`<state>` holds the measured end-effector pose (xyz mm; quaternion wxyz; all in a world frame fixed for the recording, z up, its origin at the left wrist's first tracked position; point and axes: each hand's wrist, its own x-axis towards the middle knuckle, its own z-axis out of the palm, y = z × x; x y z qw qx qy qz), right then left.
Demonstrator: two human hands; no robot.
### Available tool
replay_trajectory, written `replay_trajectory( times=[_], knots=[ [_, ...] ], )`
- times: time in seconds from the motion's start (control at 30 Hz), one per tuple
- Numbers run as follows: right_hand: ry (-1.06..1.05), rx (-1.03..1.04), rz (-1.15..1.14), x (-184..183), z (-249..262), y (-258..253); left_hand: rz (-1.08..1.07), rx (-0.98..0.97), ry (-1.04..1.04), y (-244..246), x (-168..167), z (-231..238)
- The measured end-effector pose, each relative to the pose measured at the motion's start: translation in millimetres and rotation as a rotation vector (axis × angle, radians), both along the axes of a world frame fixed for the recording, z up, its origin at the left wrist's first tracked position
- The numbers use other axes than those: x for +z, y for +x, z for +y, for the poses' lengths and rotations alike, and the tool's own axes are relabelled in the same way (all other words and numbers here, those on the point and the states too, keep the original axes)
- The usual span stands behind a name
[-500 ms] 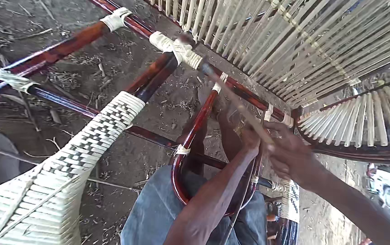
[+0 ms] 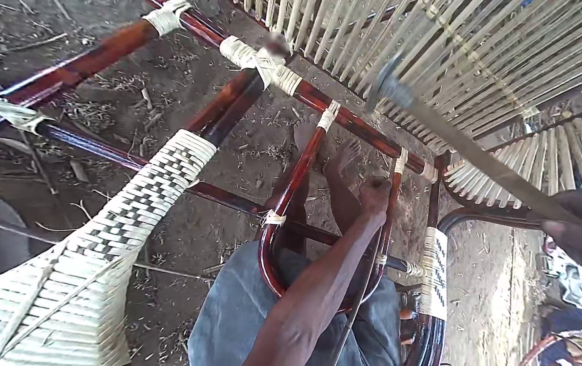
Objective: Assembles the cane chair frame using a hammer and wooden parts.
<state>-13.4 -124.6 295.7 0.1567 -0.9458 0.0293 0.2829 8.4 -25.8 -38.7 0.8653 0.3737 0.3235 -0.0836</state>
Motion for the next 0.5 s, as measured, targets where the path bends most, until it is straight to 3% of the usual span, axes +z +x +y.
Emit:
replay_trajectory(
  times=[0.13, 0.3, 0.5],
  knots=[
    [-0.475, 0.325, 0.102, 8, -12, 37, -0.012, 0.003, -0.013, -1, 3, 2],
    [-0.661, 0.615, 0.039, 9, 30, 49, -0.042, 0.043, -0.016, 1, -5, -5],
    [-0.787, 0.810, 0.090, 13, 25, 71, -0.035, 0.035, 0.011, 1, -5, -6]
  ],
)
